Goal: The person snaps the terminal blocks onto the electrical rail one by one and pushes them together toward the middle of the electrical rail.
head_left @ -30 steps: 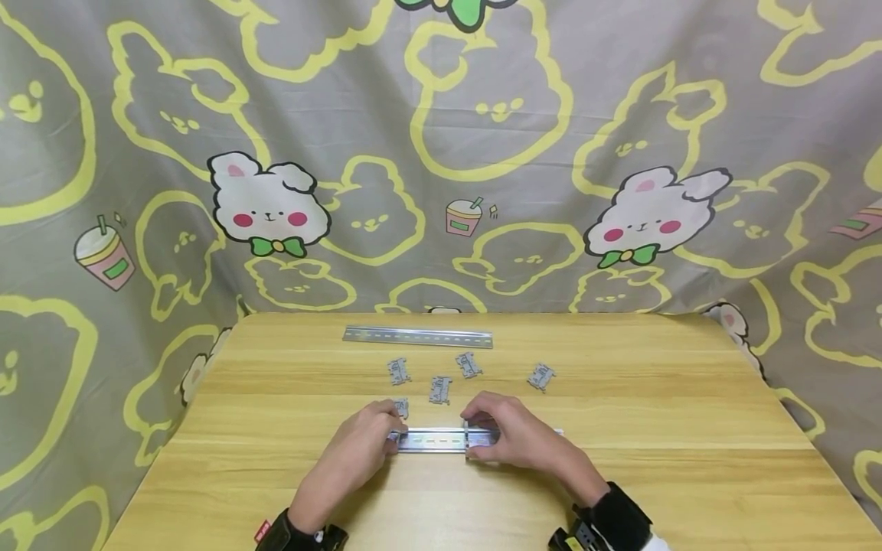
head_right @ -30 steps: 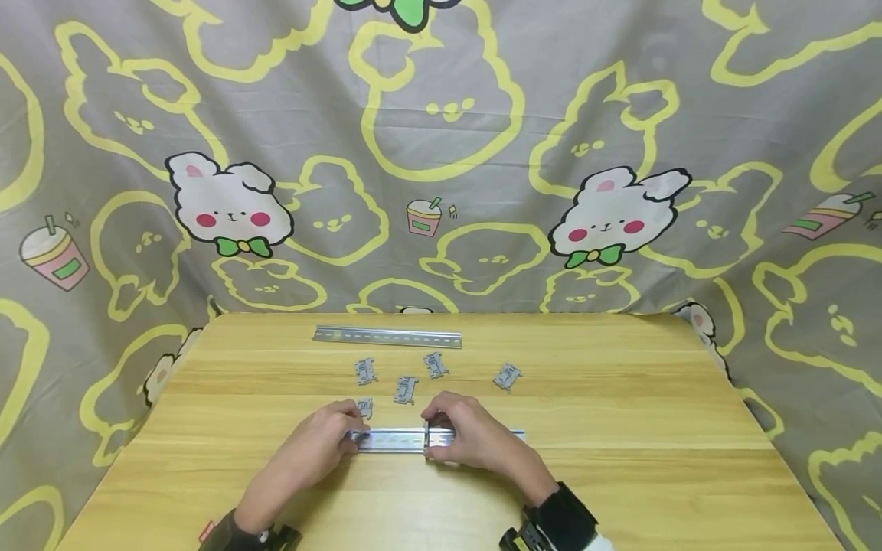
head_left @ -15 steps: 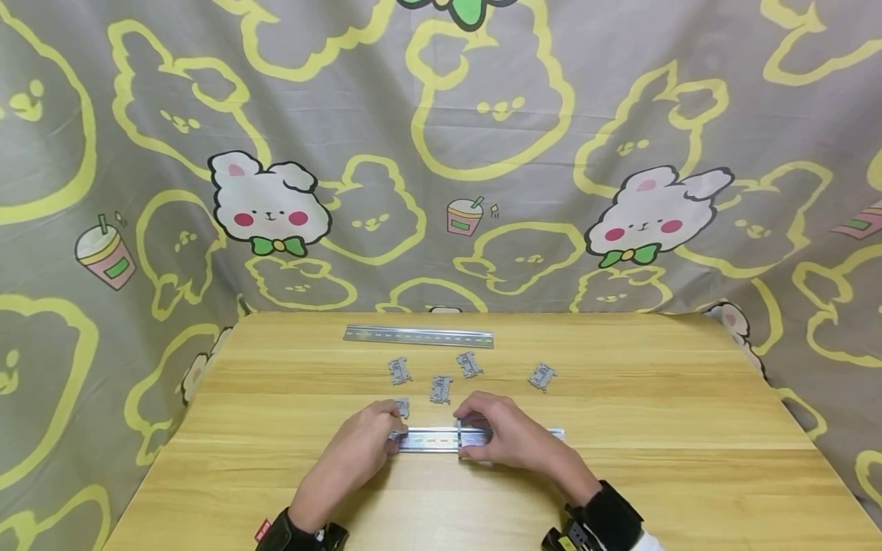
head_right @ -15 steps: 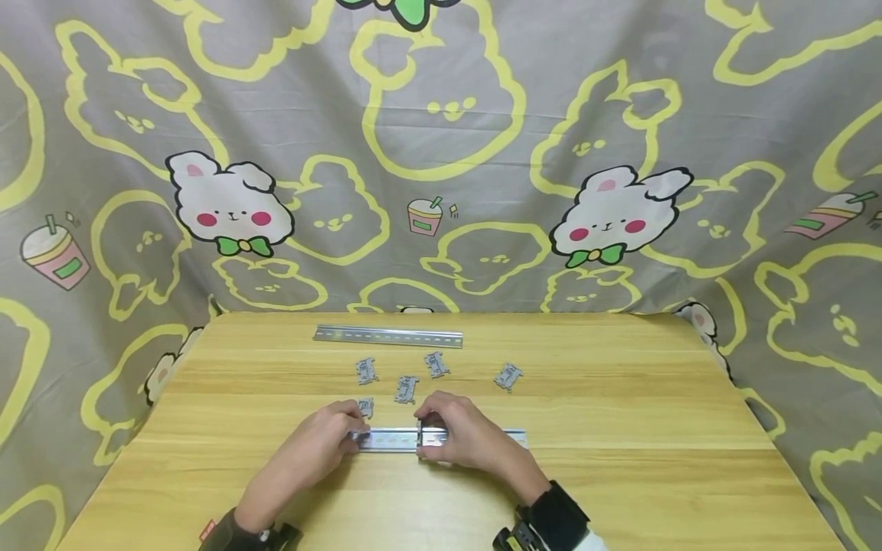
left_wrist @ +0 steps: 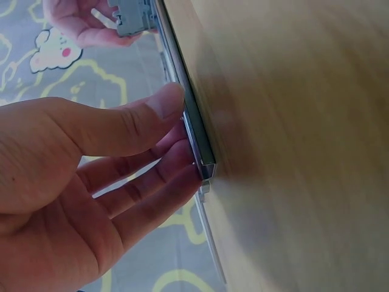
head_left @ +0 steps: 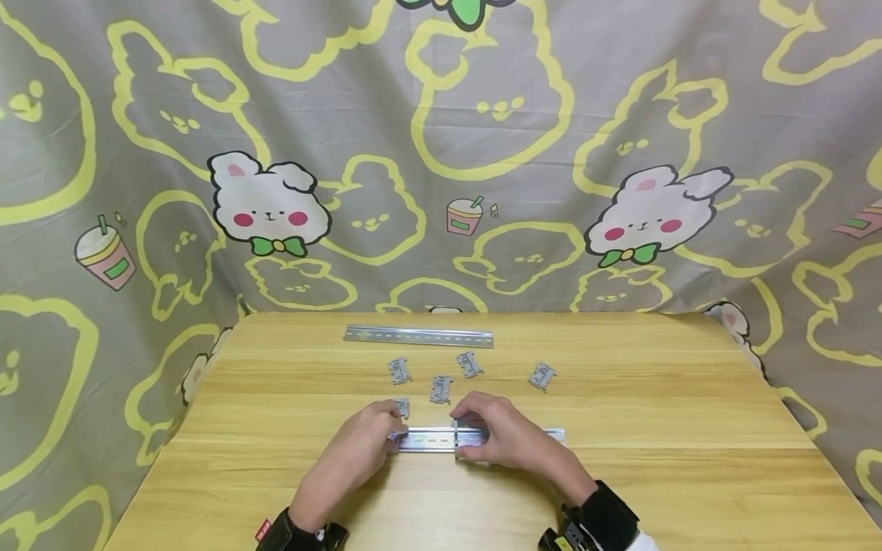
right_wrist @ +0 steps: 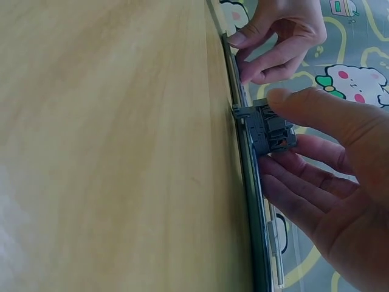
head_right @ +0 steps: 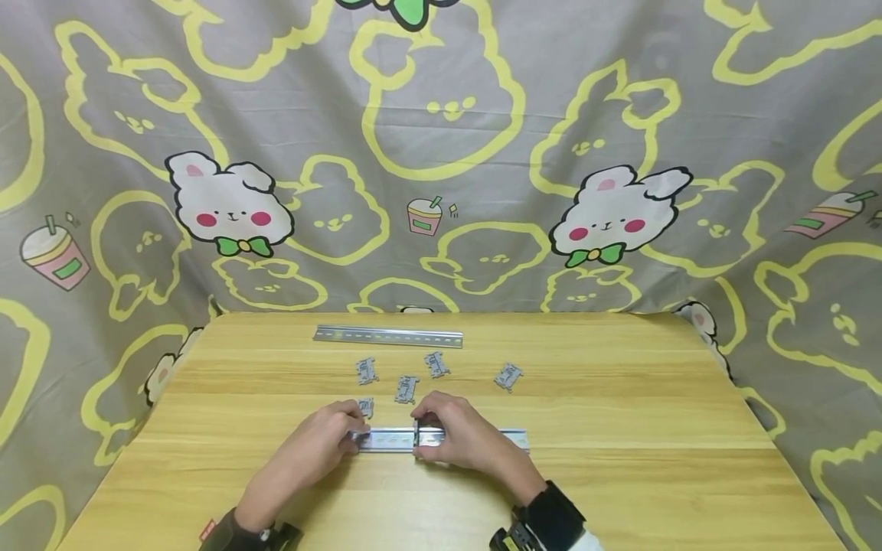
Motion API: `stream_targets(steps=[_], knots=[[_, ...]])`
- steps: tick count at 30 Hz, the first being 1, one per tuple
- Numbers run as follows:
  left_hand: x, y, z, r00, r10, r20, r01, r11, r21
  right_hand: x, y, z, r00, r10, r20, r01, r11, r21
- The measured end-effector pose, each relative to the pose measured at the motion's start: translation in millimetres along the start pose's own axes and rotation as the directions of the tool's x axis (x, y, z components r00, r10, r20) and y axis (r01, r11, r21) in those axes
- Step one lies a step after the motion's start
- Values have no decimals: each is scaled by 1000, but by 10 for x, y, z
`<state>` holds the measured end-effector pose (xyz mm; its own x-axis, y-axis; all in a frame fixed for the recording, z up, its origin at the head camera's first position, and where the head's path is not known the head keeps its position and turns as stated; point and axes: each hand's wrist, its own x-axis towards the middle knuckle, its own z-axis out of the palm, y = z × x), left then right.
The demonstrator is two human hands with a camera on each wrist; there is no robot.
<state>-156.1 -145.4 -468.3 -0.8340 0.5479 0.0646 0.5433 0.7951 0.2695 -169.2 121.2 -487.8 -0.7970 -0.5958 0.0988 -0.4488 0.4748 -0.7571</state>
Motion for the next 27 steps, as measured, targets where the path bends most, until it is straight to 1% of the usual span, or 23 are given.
stream_targets(steps=[7,14,20,23,25,27], knots=[[-10,-29,24,1000,5,-15,-5,1000,-10,-26,21,36,999,-27,-28,27,1000,-6],[-18,-39,30,999,6,-35,-7,1000,-25,-24,18,37,999,-22,-25,22,1000,6],[-23,-38,19,999,12,-30,-13,1000,-29,-34,2,-23,1000,-18,-8,18,1000,0],[-25,-42,10,999,16,-29,-17,1000,-26,-30,-15,-77,1000,0,3,0,1000,22],[-26,-43,5,999,20,-32,-21,1000,-22,-5,-25,-116,1000,10,6,-10,999,39],[-26,-46,3,999,26,-37,-27,999,-20,42,-40,-153,1000,14,-1,-14,999,33]])
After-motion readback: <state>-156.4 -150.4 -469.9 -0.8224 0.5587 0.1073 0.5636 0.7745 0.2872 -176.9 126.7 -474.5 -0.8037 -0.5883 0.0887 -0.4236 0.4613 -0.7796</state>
